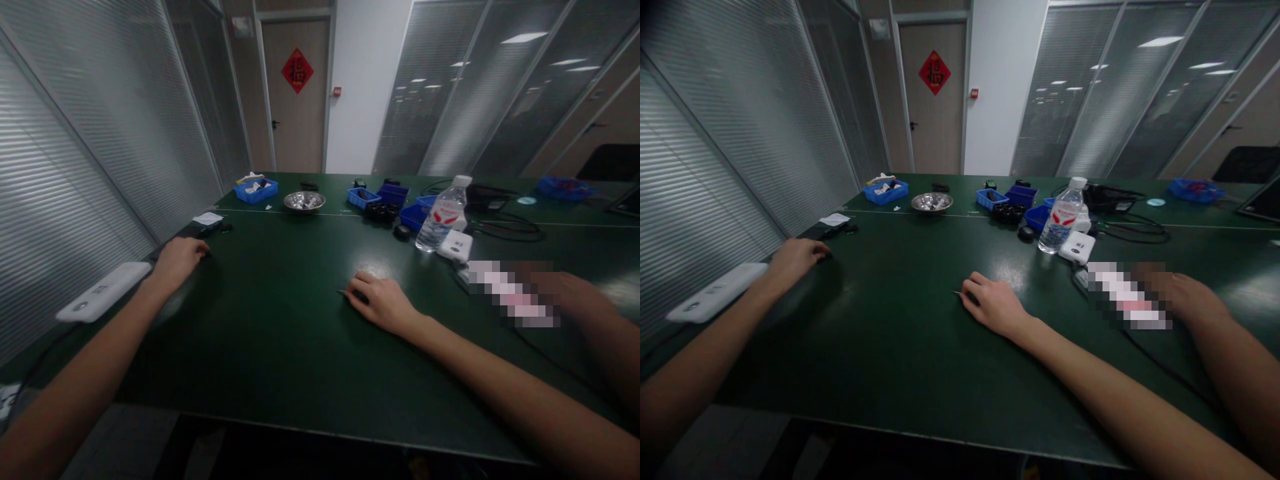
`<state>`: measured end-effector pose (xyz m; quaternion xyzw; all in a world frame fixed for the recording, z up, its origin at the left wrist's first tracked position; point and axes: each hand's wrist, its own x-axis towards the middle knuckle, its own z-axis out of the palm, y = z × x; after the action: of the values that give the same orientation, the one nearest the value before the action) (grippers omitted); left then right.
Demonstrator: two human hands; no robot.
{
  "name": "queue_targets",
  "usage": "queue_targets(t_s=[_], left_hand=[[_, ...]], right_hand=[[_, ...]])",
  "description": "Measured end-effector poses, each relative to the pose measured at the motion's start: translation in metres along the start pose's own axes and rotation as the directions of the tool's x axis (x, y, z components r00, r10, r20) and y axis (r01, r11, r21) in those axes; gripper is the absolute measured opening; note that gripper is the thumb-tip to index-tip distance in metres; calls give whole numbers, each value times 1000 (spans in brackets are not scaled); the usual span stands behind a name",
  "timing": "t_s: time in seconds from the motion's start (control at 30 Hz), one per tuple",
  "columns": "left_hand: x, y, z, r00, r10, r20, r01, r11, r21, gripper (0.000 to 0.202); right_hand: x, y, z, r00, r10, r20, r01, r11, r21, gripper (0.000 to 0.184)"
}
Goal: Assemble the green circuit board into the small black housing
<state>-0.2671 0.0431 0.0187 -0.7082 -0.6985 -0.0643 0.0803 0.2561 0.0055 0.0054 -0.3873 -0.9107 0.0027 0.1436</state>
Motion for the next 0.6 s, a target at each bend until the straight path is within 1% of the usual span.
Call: queue_targets(t_s=[0.1, 0.33, 0.47, 0.53, 0.6], left_hand=[[0, 1, -2, 1000, 5, 1, -5, 1000, 0, 27], [7, -10, -1, 1000, 12, 17, -11, 999, -44, 26], [9, -10, 0, 1000, 29, 4, -29, 999, -31, 25], [8, -9, 2, 999, 34, -8, -34, 999, -5, 28], [7, -10, 4, 1000, 20, -13, -20, 1000, 13, 33]], right_hand=[[0, 0, 0, 1000, 1, -4, -1, 1000, -1, 24], [-1, -1, 1, 1000, -3, -14, 3, 1000, -9, 24], [-1, -2, 1, 1000, -3, -24, 3, 1000, -4, 21], [0, -1, 1, 999, 3, -45, -2, 1000, 15, 20], [0, -1, 1, 996, 9, -89, -2, 997, 78, 20]])
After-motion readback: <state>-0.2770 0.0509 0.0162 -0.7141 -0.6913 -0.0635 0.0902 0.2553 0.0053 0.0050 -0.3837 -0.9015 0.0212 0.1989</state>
